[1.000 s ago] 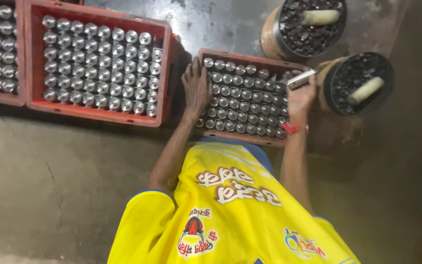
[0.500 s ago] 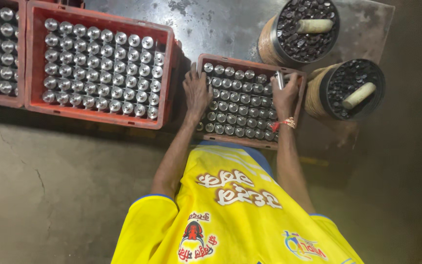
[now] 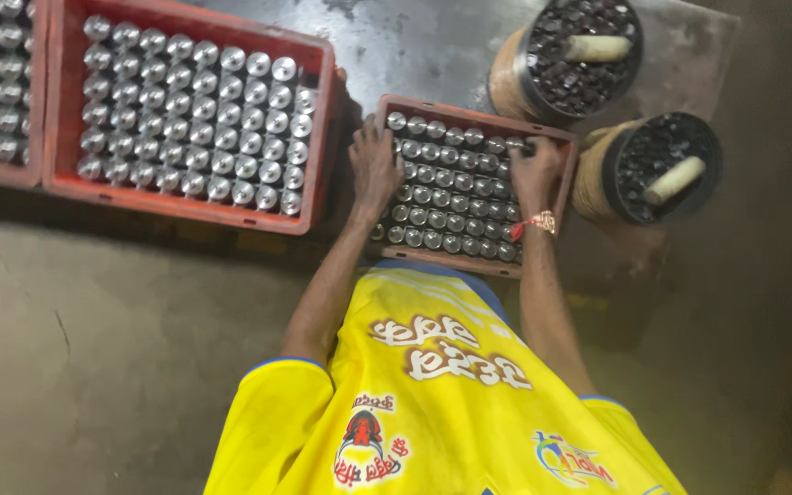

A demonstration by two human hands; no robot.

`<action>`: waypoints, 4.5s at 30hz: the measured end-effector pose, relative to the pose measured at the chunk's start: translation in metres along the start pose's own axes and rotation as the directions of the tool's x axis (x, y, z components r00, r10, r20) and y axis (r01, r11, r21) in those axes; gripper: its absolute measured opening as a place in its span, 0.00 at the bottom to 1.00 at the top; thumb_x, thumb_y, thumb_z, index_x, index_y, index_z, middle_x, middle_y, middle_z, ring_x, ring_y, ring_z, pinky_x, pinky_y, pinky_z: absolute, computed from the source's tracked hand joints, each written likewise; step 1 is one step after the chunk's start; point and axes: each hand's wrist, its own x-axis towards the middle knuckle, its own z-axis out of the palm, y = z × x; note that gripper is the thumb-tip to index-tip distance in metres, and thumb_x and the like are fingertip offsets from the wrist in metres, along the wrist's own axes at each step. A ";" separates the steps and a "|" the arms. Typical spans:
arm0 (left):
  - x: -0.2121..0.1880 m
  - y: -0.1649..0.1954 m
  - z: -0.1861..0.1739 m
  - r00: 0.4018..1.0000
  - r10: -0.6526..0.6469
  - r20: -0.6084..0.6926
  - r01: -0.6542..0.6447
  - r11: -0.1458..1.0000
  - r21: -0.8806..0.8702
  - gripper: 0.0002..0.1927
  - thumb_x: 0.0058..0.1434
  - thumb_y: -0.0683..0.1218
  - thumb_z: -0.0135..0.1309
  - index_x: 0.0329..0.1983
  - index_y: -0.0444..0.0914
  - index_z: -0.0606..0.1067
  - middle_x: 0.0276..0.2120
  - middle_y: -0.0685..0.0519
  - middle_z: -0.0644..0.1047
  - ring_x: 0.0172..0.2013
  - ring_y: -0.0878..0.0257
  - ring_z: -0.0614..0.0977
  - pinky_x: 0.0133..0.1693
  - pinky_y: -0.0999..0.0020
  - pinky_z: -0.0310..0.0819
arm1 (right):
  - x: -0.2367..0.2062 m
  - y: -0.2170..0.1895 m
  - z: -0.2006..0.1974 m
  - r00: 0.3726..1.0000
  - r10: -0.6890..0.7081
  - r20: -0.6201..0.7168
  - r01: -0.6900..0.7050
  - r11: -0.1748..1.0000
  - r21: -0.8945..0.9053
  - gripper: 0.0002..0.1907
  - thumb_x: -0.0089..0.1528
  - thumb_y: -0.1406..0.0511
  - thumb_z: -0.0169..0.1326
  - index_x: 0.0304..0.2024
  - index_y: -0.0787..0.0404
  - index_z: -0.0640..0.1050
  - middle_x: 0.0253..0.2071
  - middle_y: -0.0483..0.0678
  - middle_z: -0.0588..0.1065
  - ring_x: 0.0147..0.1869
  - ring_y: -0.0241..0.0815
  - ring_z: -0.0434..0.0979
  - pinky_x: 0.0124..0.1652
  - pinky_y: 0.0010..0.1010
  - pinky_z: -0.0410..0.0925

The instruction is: The person picks up small metal caps from a red crate and places them into a second red crate, arranging them in rows. The person uses both hands to handle the caps and occasionally uses a cylindrical tool to adjust the arrangement.

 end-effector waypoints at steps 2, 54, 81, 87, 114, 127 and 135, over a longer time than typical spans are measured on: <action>-0.002 -0.003 -0.002 1.000 -0.009 0.000 0.009 1.000 -0.013 0.23 0.53 0.44 0.62 0.51 0.33 0.72 0.65 0.37 0.61 0.58 0.40 0.67 0.52 0.40 0.67 | -0.003 -0.019 0.005 0.996 0.075 -0.041 -0.076 0.997 -0.026 0.09 0.57 0.72 0.65 0.39 0.67 0.79 0.42 0.58 0.77 0.45 0.54 0.79 0.46 0.40 0.71; 0.005 -0.018 -0.005 0.997 0.072 -0.034 -0.079 0.944 -0.322 0.19 0.60 0.32 0.47 0.55 0.32 0.72 0.69 0.38 0.64 0.56 0.39 0.77 0.54 0.46 0.75 | -0.015 -0.124 0.056 0.840 -0.381 0.387 0.281 0.915 0.291 0.21 0.50 0.74 0.68 0.45 0.67 0.80 0.47 0.58 0.72 0.51 0.58 0.77 0.50 0.43 0.73; 0.042 -0.013 0.000 0.861 0.505 0.054 -0.503 0.863 -0.038 0.06 0.59 0.46 0.55 0.36 0.40 0.79 0.60 0.52 0.76 0.57 0.52 0.79 0.58 0.57 0.76 | -0.014 -0.080 0.017 0.964 -0.174 0.203 0.163 0.984 0.073 0.20 0.48 0.60 0.72 0.33 0.64 0.78 0.41 0.56 0.72 0.47 0.57 0.73 0.48 0.46 0.67; 0.029 -0.020 0.002 0.973 -0.038 0.229 0.228 0.347 -0.910 0.19 0.63 0.50 0.62 0.56 0.39 0.78 0.57 0.46 0.78 0.56 0.53 0.77 0.59 0.57 0.70 | -0.020 -0.043 0.016 0.694 0.321 0.645 -0.581 -0.279 0.764 0.18 0.63 0.57 0.54 0.50 0.60 0.79 0.44 0.46 0.79 0.47 0.38 0.79 0.49 0.28 0.74; 0.051 0.073 0.050 0.750 0.609 0.259 -0.619 0.784 -0.051 0.08 0.64 0.44 0.52 0.37 0.37 0.80 0.47 0.44 0.74 0.41 0.48 0.80 0.39 0.53 0.78 | -0.008 -0.045 0.008 0.994 0.002 0.105 0.019 0.980 -0.198 0.12 0.59 0.67 0.65 0.44 0.62 0.80 0.50 0.55 0.73 0.49 0.58 0.75 0.47 0.45 0.69; 0.039 0.062 0.039 0.818 -0.067 0.572 0.473 0.644 -0.601 0.15 0.71 0.49 0.52 0.50 0.31 0.73 0.45 0.34 0.77 0.46 0.40 0.79 0.46 0.50 0.75 | -0.023 0.009 -0.031 0.800 0.388 0.458 -0.598 0.456 0.659 0.27 0.62 0.57 0.64 0.60 0.58 0.73 0.37 0.54 0.72 0.36 0.46 0.70 0.34 0.36 0.63; 0.028 0.066 0.061 0.882 0.465 -0.072 -0.465 0.838 -0.285 0.27 0.51 0.35 0.61 0.56 0.31 0.73 0.56 0.34 0.71 0.52 0.41 0.77 0.53 0.55 0.75 | -0.019 -0.007 -0.002 0.959 -0.208 0.194 0.178 0.971 0.162 0.20 0.50 0.72 0.67 0.43 0.64 0.76 0.45 0.57 0.71 0.47 0.59 0.77 0.46 0.44 0.72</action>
